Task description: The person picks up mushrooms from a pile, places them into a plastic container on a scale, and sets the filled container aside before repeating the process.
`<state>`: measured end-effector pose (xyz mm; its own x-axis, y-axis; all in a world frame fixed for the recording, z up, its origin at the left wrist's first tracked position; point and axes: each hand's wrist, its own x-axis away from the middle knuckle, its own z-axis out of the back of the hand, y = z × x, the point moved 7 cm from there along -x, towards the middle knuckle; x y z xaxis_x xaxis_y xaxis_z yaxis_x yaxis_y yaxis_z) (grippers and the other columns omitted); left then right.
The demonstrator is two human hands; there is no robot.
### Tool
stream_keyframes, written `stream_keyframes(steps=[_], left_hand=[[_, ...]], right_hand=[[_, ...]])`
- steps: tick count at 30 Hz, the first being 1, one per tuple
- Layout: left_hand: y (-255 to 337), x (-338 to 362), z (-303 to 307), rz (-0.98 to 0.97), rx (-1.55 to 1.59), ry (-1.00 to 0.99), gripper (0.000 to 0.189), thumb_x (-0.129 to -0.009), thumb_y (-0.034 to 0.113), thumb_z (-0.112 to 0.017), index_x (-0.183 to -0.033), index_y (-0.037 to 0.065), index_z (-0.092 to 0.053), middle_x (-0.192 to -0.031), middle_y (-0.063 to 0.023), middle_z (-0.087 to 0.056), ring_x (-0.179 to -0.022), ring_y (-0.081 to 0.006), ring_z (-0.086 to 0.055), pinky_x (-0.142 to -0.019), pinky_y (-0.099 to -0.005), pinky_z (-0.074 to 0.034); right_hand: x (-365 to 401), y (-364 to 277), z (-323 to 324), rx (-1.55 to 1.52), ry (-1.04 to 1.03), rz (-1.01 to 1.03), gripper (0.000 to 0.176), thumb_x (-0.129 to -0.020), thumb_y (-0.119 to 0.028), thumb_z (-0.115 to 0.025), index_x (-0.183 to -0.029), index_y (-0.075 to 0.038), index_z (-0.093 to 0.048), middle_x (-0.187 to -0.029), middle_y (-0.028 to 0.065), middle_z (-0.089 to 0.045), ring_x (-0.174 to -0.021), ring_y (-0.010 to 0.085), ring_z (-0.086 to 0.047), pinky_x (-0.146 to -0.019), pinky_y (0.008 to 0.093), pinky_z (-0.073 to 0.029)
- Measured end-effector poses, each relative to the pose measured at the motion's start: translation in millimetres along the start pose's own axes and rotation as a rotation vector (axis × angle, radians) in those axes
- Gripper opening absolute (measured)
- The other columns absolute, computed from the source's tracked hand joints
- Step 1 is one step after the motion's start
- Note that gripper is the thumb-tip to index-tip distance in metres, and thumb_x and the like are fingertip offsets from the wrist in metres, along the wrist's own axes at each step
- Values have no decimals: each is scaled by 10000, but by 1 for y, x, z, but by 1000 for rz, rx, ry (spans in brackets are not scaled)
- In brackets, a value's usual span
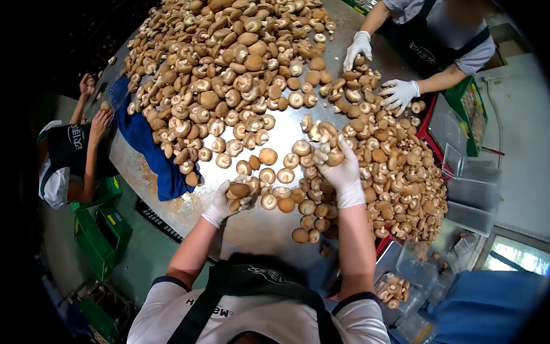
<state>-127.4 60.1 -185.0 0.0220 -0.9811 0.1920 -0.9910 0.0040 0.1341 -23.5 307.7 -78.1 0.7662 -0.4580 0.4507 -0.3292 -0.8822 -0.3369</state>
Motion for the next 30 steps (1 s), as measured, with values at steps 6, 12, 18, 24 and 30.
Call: stream_keyframes(steps=[6,12,18,24,30], left_hand=[[-2,1,8,-2,28,48,567,-924,478,-599,-1339,102,-508,-1106,-133,-606,-799,-237,-578,-663,-349,-504],[-1,1,6,2,33,50,564,-927,479,-602,-1337,104,-507,-1116,-135,-602,-806,-237,-581,-673,-345,-507],[-3,2,5,35,26,37,585,-925,507,-602,-1338,105,-502,-1130,-135,-597,-813,-221,-580,-669,-326,-504],[2,-2,-7,28,-12,11,604,-921,521,-603,-1349,108,-495,-1141,-140,-599,-814,-215,-580,-647,-310,-500],[-1,-1,-3,30,55,-11,531,-966,480,-542,-1352,119,-489,-1186,-126,-591,-818,-217,-583,-667,-324,-505]], right_hand=[[23,33,-10,-133,-226,-72,360,-1026,-470,-436,-983,-131,-550,-690,-7,-516,-592,119,-443,-593,269,-338],[26,17,0,-78,-170,24,446,-1001,-415,-464,-1328,-114,-503,-1078,121,-583,-703,142,-511,-661,261,-407],[-3,-76,-16,863,65,514,522,-937,-152,-551,-1449,-91,-468,-1294,157,-566,-987,193,-625,-857,283,-528],[-63,-40,-33,2216,220,486,467,-820,-195,-728,-1275,-161,-628,-1185,130,-603,-1085,289,-616,-936,391,-502],[-66,-40,-33,2134,213,726,290,-862,-198,-687,-1135,-103,-712,-1134,154,-662,-1051,330,-626,-899,404,-503]])
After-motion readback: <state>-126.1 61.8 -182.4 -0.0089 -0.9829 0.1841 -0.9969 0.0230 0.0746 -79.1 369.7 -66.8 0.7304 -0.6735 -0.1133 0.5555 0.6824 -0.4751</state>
